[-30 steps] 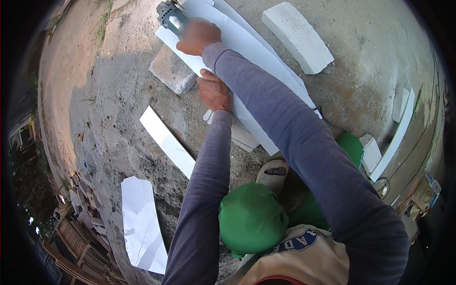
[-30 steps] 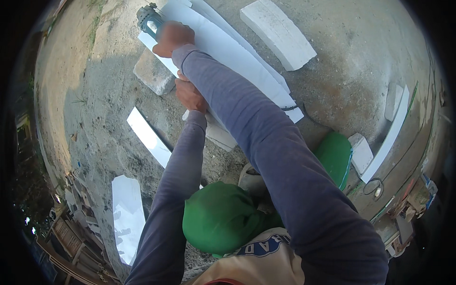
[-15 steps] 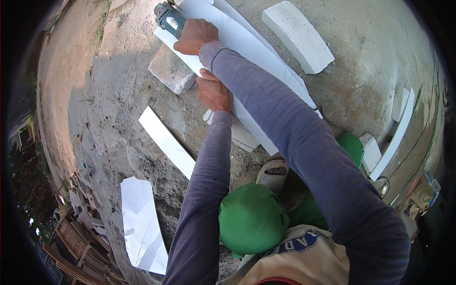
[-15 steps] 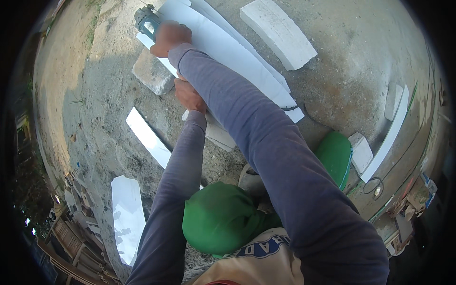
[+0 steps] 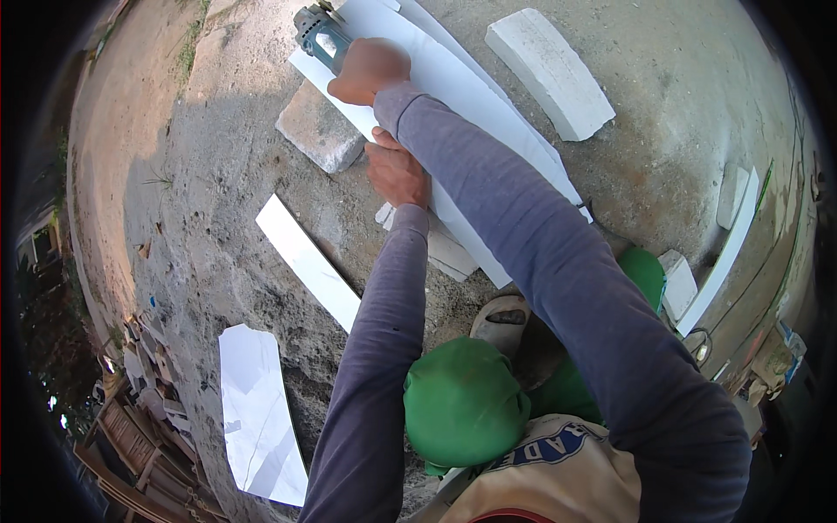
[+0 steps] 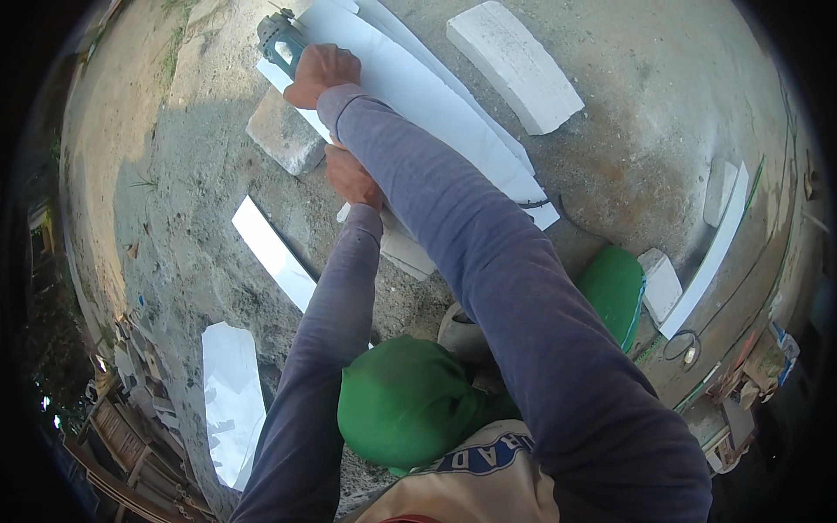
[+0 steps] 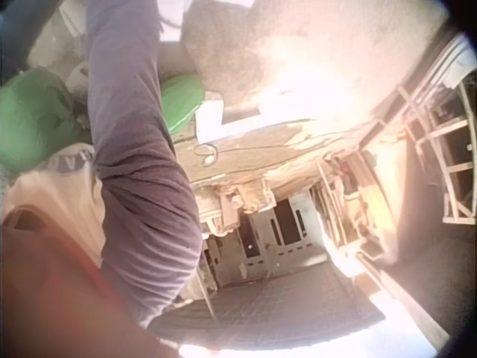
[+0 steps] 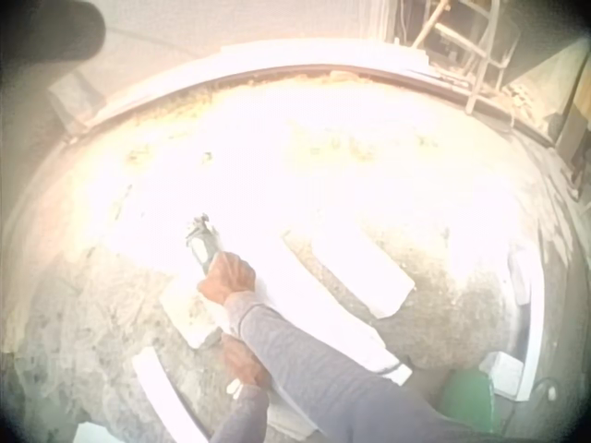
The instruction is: The person select a tile from a stack, measures it with a measuring tape, marks a cutting line with a pencil, and uses a power angle grinder to cut the tile while it is resting on concrete blocks.
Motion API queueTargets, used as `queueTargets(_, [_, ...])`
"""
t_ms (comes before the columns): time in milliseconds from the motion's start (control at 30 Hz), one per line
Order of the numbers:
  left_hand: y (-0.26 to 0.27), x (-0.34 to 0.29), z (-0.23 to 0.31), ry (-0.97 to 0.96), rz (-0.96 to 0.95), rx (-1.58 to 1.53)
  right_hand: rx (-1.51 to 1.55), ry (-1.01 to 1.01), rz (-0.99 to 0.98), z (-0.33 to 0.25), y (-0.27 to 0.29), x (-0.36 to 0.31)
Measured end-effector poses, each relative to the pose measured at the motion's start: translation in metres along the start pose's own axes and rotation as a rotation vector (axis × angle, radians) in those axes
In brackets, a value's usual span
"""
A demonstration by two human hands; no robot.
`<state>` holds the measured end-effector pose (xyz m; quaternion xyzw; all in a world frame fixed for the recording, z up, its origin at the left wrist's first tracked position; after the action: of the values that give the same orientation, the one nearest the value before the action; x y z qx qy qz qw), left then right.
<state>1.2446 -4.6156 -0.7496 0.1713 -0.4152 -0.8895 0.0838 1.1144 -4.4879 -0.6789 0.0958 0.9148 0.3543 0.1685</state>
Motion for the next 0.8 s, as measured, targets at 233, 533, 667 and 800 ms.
queueTargets(233, [0.002,0.001,0.000,0.011,-0.009,-0.014,0.002,-0.039,-0.055,0.003,0.003,-0.015])
queueTargets(533, [0.004,0.000,0.002,-0.019,0.005,-0.061,-0.006,-0.052,-0.055,0.009,0.005,-0.025])
queueTargets(667, [0.003,0.001,0.002,-0.012,-0.033,-0.034,-0.006,-0.049,-0.067,0.011,0.006,-0.031])
queueTargets(800, [0.002,0.004,0.000,-0.083,-0.032,-0.049,-0.023,-0.073,-0.076,0.011,0.009,-0.038])
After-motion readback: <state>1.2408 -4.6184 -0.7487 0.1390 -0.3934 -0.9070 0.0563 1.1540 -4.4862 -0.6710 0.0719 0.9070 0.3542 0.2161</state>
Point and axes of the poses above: each hand's wrist, its own x-axis towards the middle knuckle, its own y-axis out of the back of the hand, z = x × y, the point moved 8 cm from there along x, towards the middle knuckle, and after that the axes turned 1 degree about y, right-handed, at the moved point
